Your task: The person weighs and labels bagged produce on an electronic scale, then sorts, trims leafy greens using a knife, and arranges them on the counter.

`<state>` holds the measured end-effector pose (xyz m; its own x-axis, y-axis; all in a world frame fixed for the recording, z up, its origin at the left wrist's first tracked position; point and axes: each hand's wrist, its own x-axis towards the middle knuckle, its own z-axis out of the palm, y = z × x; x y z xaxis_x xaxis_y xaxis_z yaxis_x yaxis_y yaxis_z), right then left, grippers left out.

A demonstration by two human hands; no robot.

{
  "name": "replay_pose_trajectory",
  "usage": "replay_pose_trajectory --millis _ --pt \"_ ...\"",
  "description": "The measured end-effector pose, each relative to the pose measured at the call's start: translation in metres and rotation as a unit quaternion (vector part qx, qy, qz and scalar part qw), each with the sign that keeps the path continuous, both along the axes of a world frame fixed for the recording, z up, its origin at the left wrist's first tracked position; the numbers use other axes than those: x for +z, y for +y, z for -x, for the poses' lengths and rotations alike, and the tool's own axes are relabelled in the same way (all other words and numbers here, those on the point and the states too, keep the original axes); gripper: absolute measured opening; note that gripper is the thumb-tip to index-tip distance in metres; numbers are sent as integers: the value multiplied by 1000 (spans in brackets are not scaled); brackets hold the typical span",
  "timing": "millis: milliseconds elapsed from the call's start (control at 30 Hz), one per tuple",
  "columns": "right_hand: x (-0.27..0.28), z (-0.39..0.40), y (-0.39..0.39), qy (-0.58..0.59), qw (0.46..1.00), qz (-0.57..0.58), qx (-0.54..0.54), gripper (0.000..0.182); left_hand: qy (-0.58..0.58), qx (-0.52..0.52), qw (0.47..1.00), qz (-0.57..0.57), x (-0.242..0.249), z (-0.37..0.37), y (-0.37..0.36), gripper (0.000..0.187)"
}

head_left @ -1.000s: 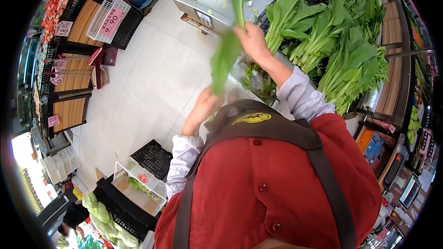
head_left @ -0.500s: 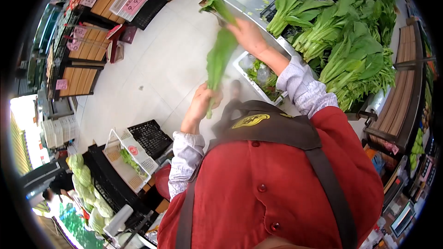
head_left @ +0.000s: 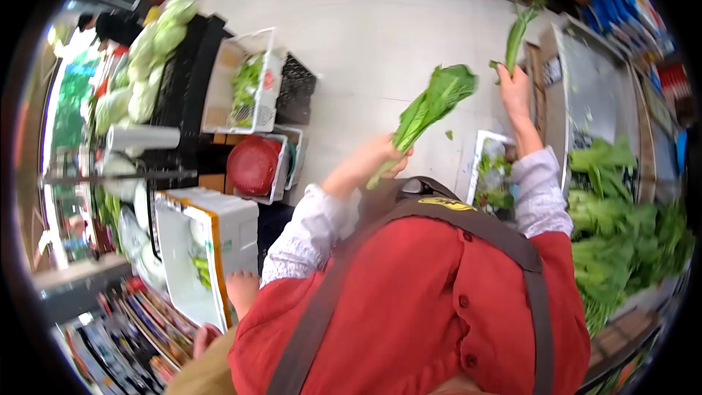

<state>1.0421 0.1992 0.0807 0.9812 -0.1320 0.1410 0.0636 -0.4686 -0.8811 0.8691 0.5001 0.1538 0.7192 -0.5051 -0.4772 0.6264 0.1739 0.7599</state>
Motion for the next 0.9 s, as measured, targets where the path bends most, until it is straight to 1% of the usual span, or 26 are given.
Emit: replay_pose_trajectory --millis 33,100,133,167,200,233,267,300,333,367,400,433,467,500,533,567,600,633,667,733,767,833,867,900 --pt "12 -3 20 -3 999 47 11 26 -6 22 1000 -1 -5 7 22 22" --pt "21 -16 74 10 996 28 85 26 -3 102 993 59 -28 23 73 25" --pt "15 -25 104 8 994 31 101 26 -10 151 986 72 -31 27 94 21" --pt "3 -36 139 1 990 18 141 25 -14 168 983 74 -32 31 115 21" --pt "-5 -44 175 -5 984 4 179 23 -20 217 973 70 -33 34 135 22" --pt "-5 -46 212 4 978 19 208 23 -26 264 962 65 -35 37 155 24" --pt "-5 -44 250 14 971 36 235 23 -50 280 956 72 -47 41 179 25" --pt "-15 -47 289 17 963 26 268 23 -52 289 953 75 -53 44 200 25" --pt "-23 -49 325 22 953 19 302 23 -47 343 938 12 -57 48 216 27" --pt "-14 -45 362 36 943 14 331 26 -38 395 917 -49 -62 52 231 28" --pt "-2 -41 400 51 932 8 359 29 -72 412 908 -15 -67 55 248 30" --pt "4 -42 437 38 921 12 388 29 -71 420 905 -12 -71 56 262 30" --pt "8 -44 472 25 908 15 418 29 -76 458 886 -10 -75 59 275 29" --pt "16 -46 509 11 904 31 427 33 -82 496 864 -7 -78 62 287 28" --pt "22 -50 542 -3 899 47 436 37 -88 505 859 -6 -79 64 298 27" --pt "20 -58 575 -1 892 50 449 37 -86 517 851 -5 -84 65 307 27" --pt "18 -68 608 6 893 89 441 43 -90 530 843 -14 -89 66 316 27" --pt "19 -69 633 11 893 127 433 50 -95 542 835 -26 -90 65 323 27" --pt "18 -68 648 10 886 127 445 50 -95 542 835 -21 -90 65 329 26" --pt "30 -63 672 133 830 12 542 61 -89 565 820 -13 -92 62 337 26" --pt "33 -57 679 133 823 17 552 61 -84 576 813 -4 -93 60 338 26" --pt "38 -43 690 179 787 29 589 58 -79 587 805 -13 -92 57 342 26" --pt "30 -45 699 141 782 56 605 55 -74 583 809 -23 -93 56 344 26" --pt "22 -52 710 143 775 59 612 55 -70 578 812 -34 -94 55 346 26"
